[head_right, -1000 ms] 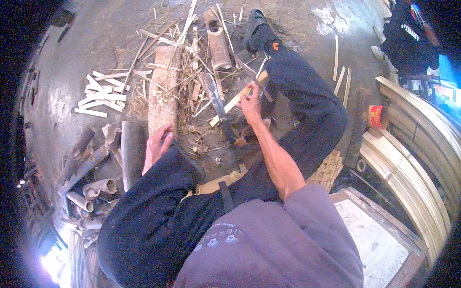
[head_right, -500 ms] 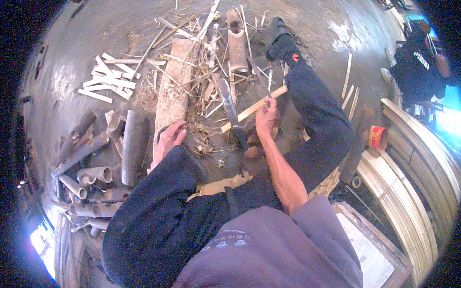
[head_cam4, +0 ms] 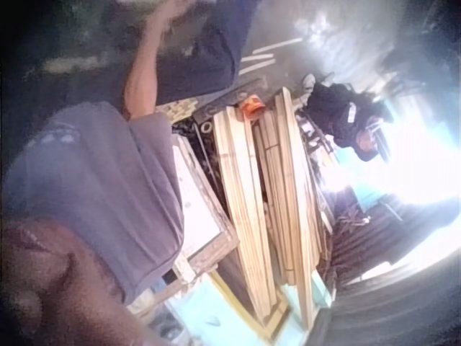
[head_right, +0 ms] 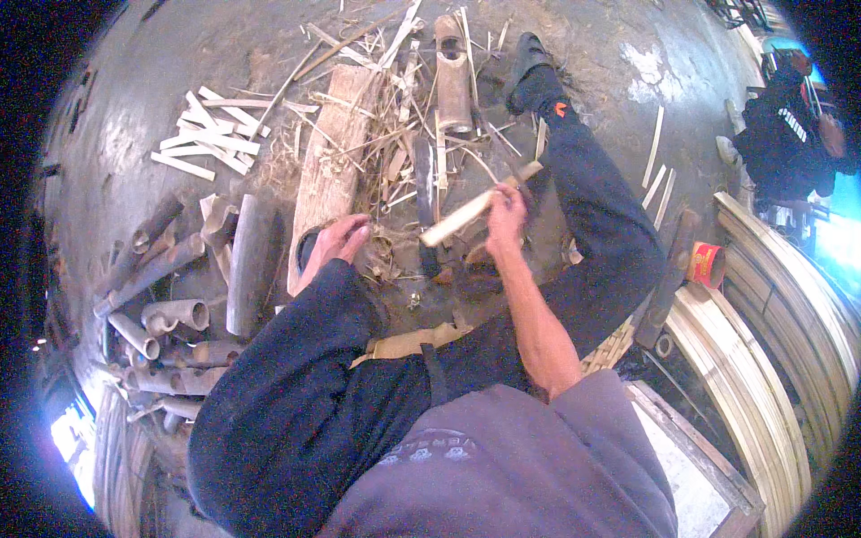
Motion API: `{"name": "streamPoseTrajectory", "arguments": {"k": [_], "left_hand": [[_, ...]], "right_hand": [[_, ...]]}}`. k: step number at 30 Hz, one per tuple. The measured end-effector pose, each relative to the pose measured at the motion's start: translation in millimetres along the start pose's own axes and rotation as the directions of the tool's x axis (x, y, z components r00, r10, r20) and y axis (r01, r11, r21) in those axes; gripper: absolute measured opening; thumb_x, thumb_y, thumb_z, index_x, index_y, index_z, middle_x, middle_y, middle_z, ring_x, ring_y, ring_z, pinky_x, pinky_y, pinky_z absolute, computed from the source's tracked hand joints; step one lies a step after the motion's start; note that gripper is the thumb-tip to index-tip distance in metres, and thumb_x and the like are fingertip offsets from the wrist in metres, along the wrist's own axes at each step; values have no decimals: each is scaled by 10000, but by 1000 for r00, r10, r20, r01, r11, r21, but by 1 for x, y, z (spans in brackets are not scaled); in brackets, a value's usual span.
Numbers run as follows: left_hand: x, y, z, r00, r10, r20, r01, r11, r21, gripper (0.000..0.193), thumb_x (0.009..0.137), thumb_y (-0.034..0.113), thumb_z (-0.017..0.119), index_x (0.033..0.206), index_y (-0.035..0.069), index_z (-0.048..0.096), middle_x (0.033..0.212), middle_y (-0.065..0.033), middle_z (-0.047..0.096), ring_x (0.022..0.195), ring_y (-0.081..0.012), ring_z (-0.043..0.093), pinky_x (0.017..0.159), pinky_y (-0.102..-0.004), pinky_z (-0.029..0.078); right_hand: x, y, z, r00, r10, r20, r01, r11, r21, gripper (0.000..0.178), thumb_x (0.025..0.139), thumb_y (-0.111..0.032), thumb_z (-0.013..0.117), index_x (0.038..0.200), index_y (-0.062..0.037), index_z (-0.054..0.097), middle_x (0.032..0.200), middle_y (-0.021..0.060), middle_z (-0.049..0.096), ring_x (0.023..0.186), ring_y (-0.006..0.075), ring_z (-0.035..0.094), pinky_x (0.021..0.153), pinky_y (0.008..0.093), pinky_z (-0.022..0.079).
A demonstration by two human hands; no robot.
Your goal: The person sits on the floor and uses a knife to split bamboo pieces into thin strips. They repeatedly pick up bamboo segments, split them, and place the resulting strips on the floor.
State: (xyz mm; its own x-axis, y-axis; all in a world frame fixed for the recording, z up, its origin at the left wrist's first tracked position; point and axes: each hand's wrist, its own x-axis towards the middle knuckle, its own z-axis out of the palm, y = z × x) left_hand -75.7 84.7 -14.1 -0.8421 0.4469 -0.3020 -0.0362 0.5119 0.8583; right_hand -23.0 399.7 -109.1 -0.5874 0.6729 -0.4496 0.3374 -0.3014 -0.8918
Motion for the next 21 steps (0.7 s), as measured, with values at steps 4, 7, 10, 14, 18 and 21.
{"name": "streamPoseTrajectory", "arguments": {"k": [4, 7, 10, 14, 18, 21], "left_hand": [[17, -22, 23, 953, -161, 256, 222, 947, -234, 325, 961, 256, 537, 1159, 4, 597, 892, -97, 663, 820, -175, 650, 716, -296, 506], [14, -31, 22, 834, -218, 506, 418, 849, -323, 296, 970, 302, 538, 1073, 31, 599, 743, -2, 596, 638, -61, 559, 578, -216, 462], [-6, -28, 0, 925, -202, 321, 282, 932, -227, 311, 958, 347, 549, 1003, 48, 618, 708, 24, 569, 601, -53, 504, 536, -212, 395], [-22, -38, -18, 931, -287, -226, 283, 958, -53, 388, 950, 363, 556, 965, -13, 652, 630, -16, 563, 614, -128, 536, 597, -294, 434], [-38, -67, -38, 894, -129, -429, 204, 970, 132, 252, 960, 238, 541, 885, 10, 617, 621, -27, 568, 535, -79, 512, 500, -268, 417], [-36, -49, -46, 834, -363, -416, 275, 926, -258, 201, 949, 194, 536, 892, 16, 608, 641, -38, 587, 529, -89, 537, 501, -247, 444]], "right_hand": [[-67, 10, 65, 967, 60, 246, -61, 998, -3, 186, 930, -82, 545, 1111, -68, 591, 963, 25, 605, 795, 121, 570, 679, 287, 529], [-95, 6, 88, 902, 20, 431, 69, 979, -190, 323, 990, -177, 456, 1293, -79, 511, 1039, 109, 633, 755, 133, 615, 642, 296, 553], [-100, -23, 83, 860, -130, 494, 351, 854, -385, 468, 1011, -265, 398, 1447, -105, 338, 1096, 137, 653, 718, 186, 656, 643, 323, 546], [-56, -40, 50, 921, -295, 255, 376, 846, -379, 547, 1009, -284, 397, 1500, -113, 228, 1021, 120, 682, 653, 205, 663, 629, 324, 542], [-32, -23, 26, 991, 86, 100, -32, 894, -447, 472, 989, -243, 437, 1429, -89, 357, 936, 122, 694, 677, 216, 671, 636, 325, 538], [-13, 6, 33, 947, -152, 283, 294, 768, -569, 366, 965, -228, 478, 1288, -58, 511, 933, 159, 686, 767, 287, 680, 695, 364, 528]]}}
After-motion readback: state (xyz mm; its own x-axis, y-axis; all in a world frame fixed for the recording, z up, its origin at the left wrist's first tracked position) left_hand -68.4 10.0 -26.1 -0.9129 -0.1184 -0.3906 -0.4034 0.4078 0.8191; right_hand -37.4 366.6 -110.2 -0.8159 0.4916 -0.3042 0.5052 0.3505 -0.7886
